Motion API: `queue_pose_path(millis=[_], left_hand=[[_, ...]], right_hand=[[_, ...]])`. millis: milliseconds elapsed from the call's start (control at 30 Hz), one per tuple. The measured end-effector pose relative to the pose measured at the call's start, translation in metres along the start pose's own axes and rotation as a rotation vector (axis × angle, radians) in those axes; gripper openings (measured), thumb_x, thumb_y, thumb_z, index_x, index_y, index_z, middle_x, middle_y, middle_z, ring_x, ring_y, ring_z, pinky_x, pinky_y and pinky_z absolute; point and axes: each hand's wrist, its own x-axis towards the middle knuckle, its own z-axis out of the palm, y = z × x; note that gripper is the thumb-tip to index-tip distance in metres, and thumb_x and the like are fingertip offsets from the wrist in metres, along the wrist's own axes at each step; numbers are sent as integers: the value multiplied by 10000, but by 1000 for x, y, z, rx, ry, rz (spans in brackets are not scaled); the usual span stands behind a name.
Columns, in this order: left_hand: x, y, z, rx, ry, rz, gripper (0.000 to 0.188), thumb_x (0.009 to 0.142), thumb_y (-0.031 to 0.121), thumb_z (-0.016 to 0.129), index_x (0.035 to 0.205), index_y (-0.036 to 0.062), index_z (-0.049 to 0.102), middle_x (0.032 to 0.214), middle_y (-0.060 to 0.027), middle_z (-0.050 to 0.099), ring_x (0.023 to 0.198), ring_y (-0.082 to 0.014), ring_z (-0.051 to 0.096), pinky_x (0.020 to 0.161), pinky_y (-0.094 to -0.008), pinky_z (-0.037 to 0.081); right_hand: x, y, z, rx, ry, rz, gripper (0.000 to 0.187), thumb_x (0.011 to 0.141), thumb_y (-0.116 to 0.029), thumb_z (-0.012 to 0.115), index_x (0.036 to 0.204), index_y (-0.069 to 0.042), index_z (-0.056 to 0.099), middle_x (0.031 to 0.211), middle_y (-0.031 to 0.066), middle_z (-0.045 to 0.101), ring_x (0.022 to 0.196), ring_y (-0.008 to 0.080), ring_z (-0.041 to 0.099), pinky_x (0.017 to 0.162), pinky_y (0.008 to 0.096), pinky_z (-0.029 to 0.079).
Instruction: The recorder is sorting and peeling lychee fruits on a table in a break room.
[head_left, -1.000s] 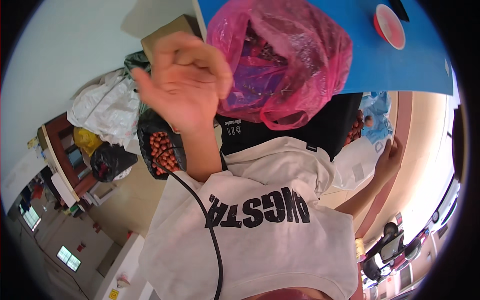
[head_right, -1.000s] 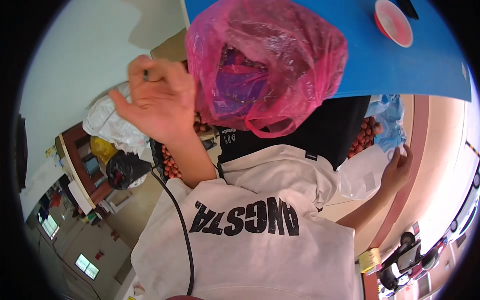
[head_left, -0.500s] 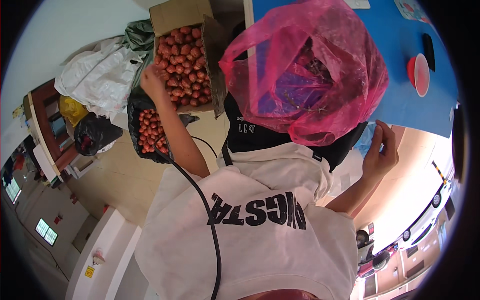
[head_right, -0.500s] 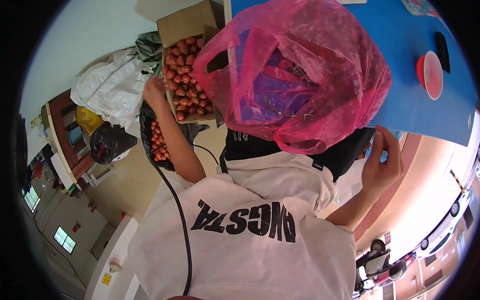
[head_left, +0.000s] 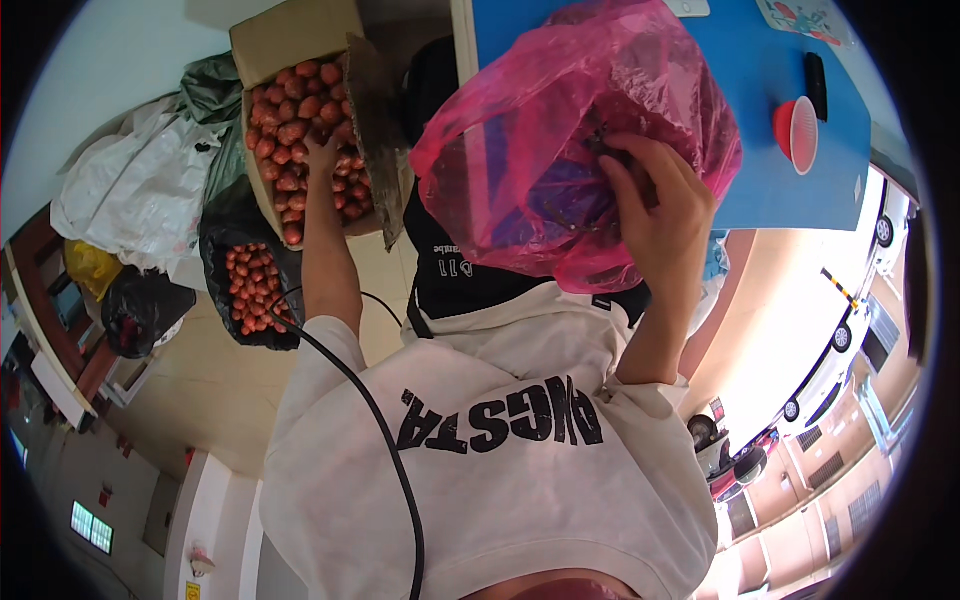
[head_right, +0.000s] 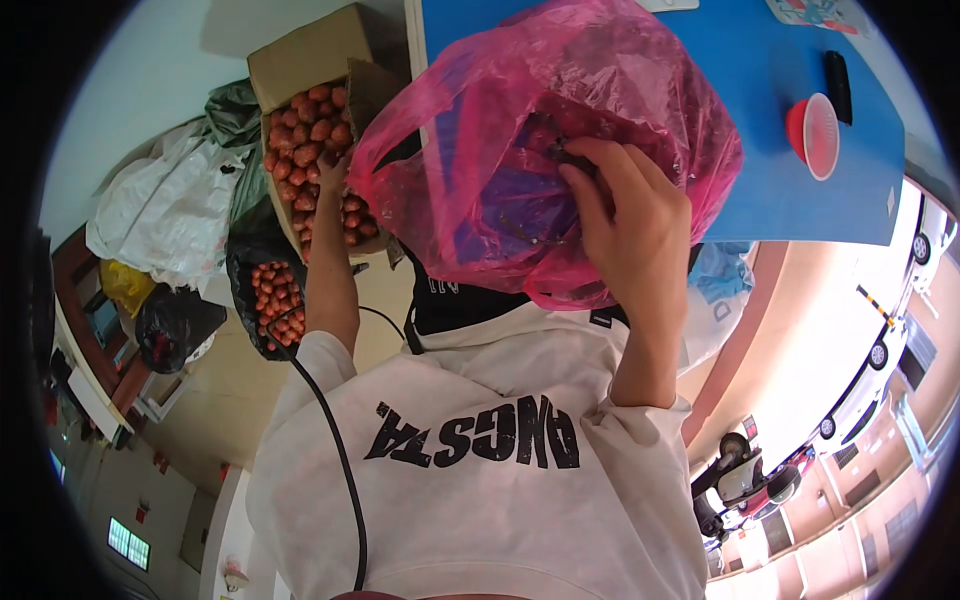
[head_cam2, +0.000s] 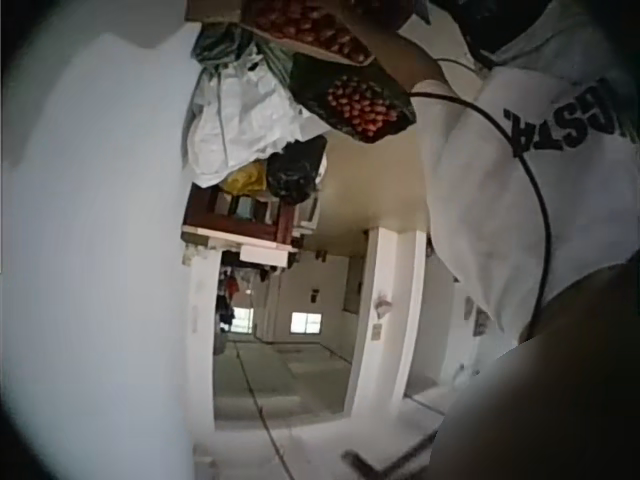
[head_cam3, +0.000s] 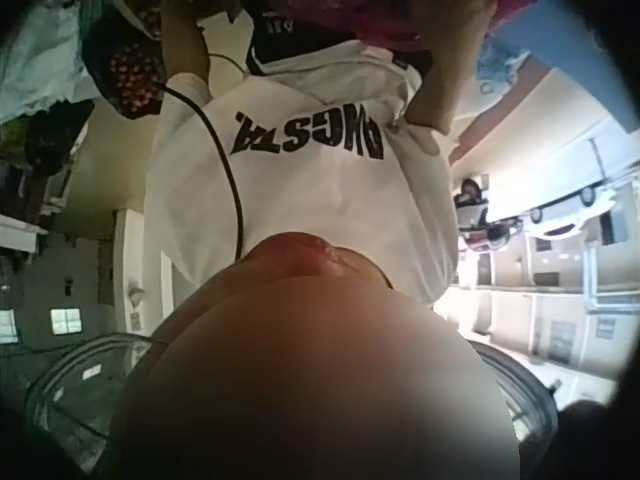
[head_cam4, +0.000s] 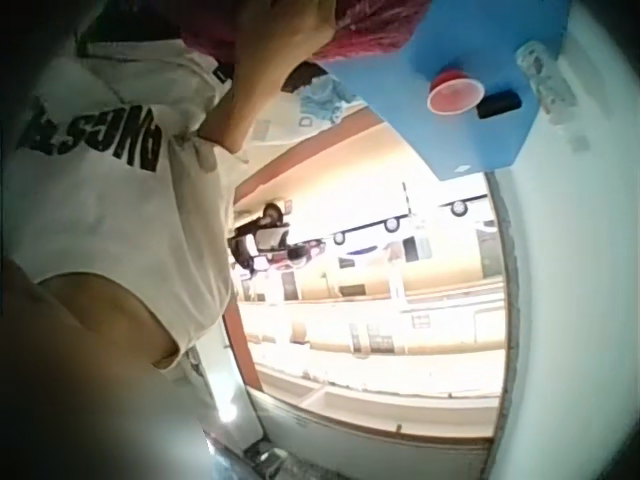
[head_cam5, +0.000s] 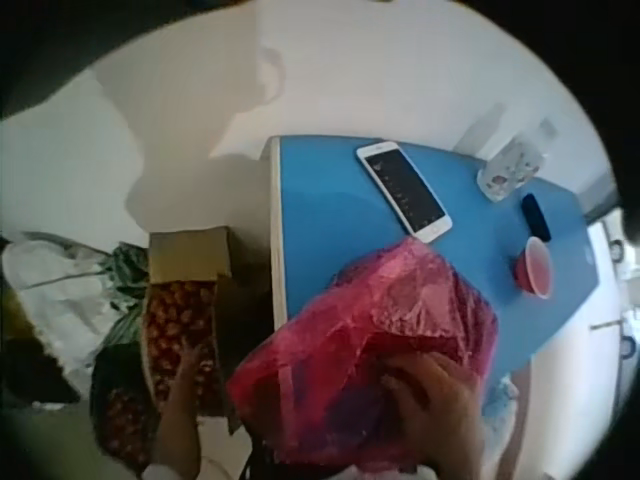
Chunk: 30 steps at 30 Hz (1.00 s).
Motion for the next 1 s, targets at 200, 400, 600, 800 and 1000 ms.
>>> queue_pose_path(millis=[200, 400, 600, 800, 1000], left_hand=[[25, -43, -1, 106, -35, 337, 598, 849, 278, 673, 1342, 67, 407, 1162, -144, 588, 978, -262, 596, 802, -308, 530], [0, -38, 32, 230, -27, 405, 539, 842, 312, 684, 1274, 85, 454, 1160, -130, 589, 936, -248, 605, 802, -299, 523], [50, -84, 1, 454, 166, 575, 430, 871, 306, 654, 1193, 78, 483, 1082, -105, 588, 837, -211, 592, 729, -272, 504], [22, -91, 18, 122, -78, 794, 287, 922, 239, 591, 1145, 80, 505, 975, -80, 581, 788, -172, 558, 685, -259, 474], [-44, -78, 21, 56, -263, 891, 207, 950, 204, 545, 1115, 84, 508, 940, -70, 569, 768, -154, 539, 672, -262, 467]], right_hand=[[1, 5, 10, 16, 57, -16, 197, 783, -40, 734, 972, -69, 690, 763, 23, 571, 565, 169, 509, 537, 280, 431], [-1, 19, 9, -96, 116, -117, 203, 778, -72, 741, 971, -93, 681, 777, 18, 557, 565, 194, 522, 532, 289, 435], [0, 14, 0, -35, 82, -166, 169, 781, -82, 736, 939, -105, 681, 785, 16, 557, 567, 204, 532, 521, 297, 435], [4, 14, -2, 15, 82, -146, 158, 776, -69, 736, 918, -91, 669, 799, 23, 568, 578, 199, 536, 530, 297, 439], [11, 12, 7, -74, 213, -192, 187, 751, -6, 752, 914, -53, 674, 794, 25, 596, 606, 161, 538, 561, 263, 437]])
